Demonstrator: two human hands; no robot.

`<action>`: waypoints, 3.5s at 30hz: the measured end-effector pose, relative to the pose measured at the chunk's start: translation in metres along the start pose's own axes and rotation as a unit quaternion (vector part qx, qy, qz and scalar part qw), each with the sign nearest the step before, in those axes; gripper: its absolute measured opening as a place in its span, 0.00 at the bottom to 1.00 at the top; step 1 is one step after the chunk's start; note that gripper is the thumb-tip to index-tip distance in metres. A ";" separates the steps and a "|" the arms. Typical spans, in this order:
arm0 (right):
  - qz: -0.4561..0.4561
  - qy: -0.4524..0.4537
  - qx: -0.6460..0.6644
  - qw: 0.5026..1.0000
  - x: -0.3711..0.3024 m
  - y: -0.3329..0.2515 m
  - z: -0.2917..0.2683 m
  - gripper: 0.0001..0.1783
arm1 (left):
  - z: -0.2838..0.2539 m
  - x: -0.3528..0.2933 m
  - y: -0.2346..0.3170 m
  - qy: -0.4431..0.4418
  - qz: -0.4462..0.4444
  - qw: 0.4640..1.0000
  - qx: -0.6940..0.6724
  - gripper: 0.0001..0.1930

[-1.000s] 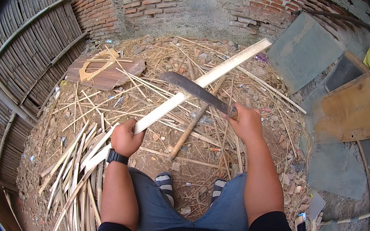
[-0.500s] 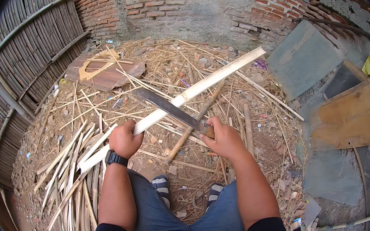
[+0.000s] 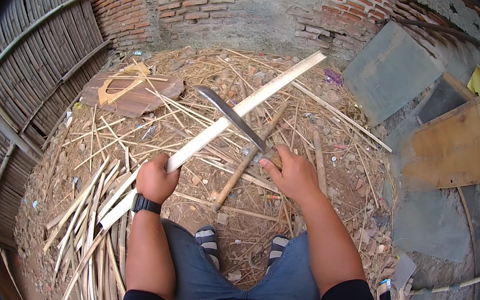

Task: The person sits on the ground and uses a curved blade to shave a long piece of bamboo, removing thin strips to smooth and shape it. They repeatedly adjust the bamboo and the tool, occasionally using a wooden stick to assist in splitting or peeling the material.

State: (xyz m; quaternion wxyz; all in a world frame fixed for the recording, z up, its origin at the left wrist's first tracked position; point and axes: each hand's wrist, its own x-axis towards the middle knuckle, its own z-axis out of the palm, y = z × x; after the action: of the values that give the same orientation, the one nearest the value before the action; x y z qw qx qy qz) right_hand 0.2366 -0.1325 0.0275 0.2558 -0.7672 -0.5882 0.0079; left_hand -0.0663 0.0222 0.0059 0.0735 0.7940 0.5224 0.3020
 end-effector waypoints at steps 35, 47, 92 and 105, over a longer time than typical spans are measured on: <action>0.075 -0.008 0.052 0.996 0.005 0.041 -0.007 0.20 | 0.000 -0.002 0.011 -0.012 0.052 0.999 0.005 0.10; 0.186 0.126 0.100 0.969 0.021 0.107 -0.001 0.23 | -0.007 -0.003 0.007 0.000 0.077 0.996 0.037 0.10; 0.153 0.059 0.094 0.982 0.011 0.080 -0.006 0.24 | 0.001 -0.002 0.011 -0.035 0.039 0.998 0.021 0.15; 0.145 -0.011 0.070 0.987 0.020 0.072 -0.005 0.22 | -0.004 -0.003 0.006 -0.018 0.038 0.998 0.037 0.15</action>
State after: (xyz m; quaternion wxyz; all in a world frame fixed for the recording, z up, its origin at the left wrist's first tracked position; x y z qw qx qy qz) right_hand 0.3088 -0.1286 0.0086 0.2983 -0.8244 -0.4717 0.0946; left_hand -0.0647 0.0163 0.0107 0.0418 0.8206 0.5016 0.2706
